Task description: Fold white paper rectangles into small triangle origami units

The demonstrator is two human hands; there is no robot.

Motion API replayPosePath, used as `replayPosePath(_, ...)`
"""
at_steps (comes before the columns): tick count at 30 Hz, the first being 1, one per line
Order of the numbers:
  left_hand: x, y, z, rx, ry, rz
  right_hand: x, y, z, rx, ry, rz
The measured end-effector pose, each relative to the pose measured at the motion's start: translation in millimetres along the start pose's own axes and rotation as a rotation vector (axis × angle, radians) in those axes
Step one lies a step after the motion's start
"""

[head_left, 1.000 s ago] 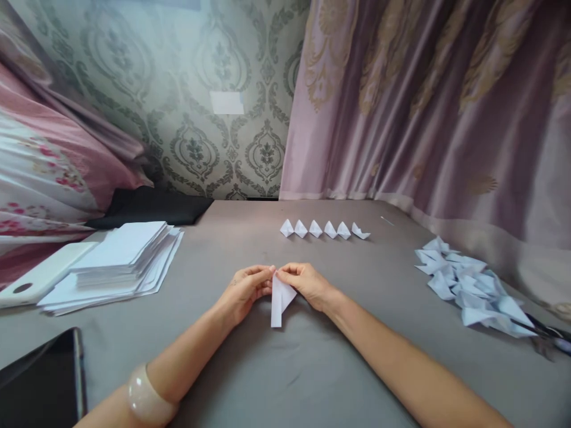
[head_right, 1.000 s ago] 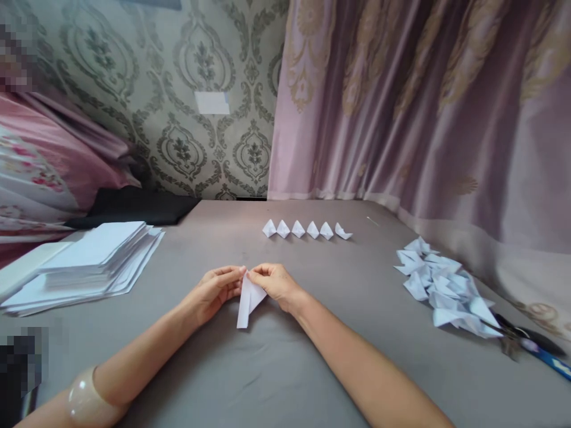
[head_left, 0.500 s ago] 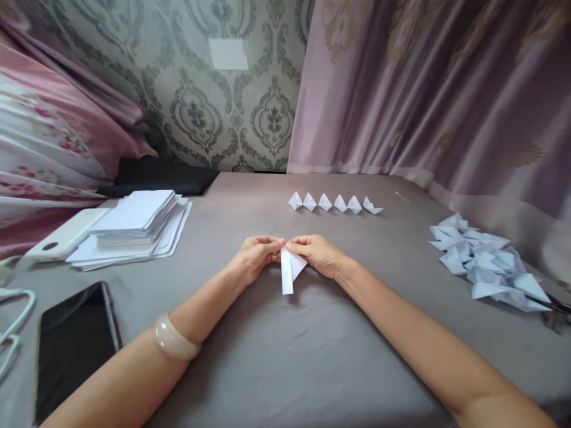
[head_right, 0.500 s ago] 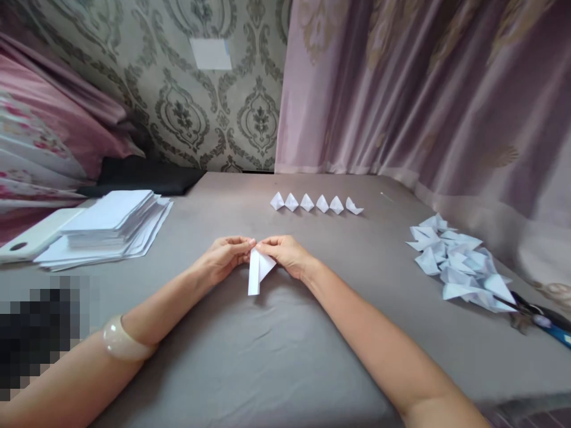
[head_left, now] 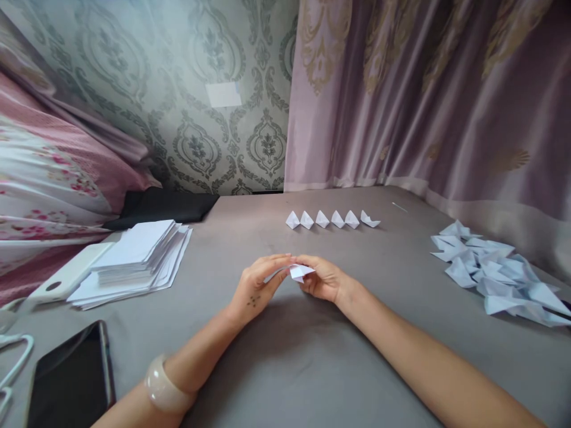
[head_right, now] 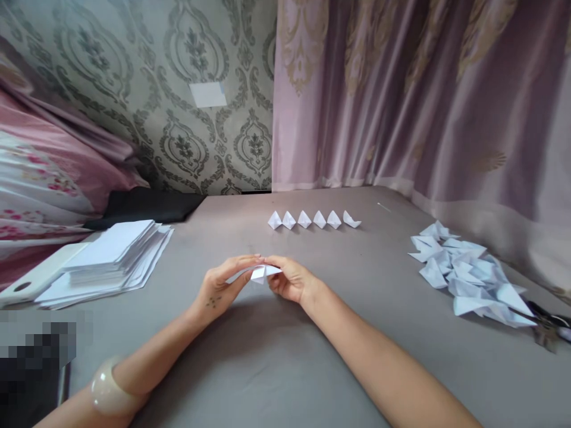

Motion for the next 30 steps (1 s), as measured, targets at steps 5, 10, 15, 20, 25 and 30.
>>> replayPosePath(5, 4.7, 0.7, 2.4, -0.082, 0.100, 0.047, -14.7, 5.8, -11.4, 0.099, 0.088, -0.209)
replayPosePath(10, 26.6, 1.8, 10.0, -0.279, 0.273, 0.252, 40.8, 22.5, 4.8, -0.261, 0.487, 0.332)
replayPosePath(15, 36.5, 1.8, 11.2, -0.331, 0.419, 0.323, 70.8, 59.6, -25.1, -0.326, 0.664, 0.813)
replayPosePath(20, 38.8, 4.6, 10.3, -0.348, 0.429, 0.357, 61.7, 67.6, -40.2, -0.385, 0.849, 0.959)
replayPosePath(25, 40.9, 6.9, 5.6, -0.344, 0.472, 0.392, 56.7, 61.1, -42.1, -0.304, 0.885, 1.018)
replayPosePath(30, 45.0, 7.5, 7.9, -0.412, 0.533, 0.371, 52.8, 62.5, -46.5, -0.281, 0.945, 1.076)
Point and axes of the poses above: each hand's wrist, its own y-axis away from the middle knuckle, its own z-axis out of the back of the hand, x = y × z, the point moved 8 cm from there along -y, towards the middle knuckle, and after that the axes turned 6 degrees about -z, right-handed, at the moved point
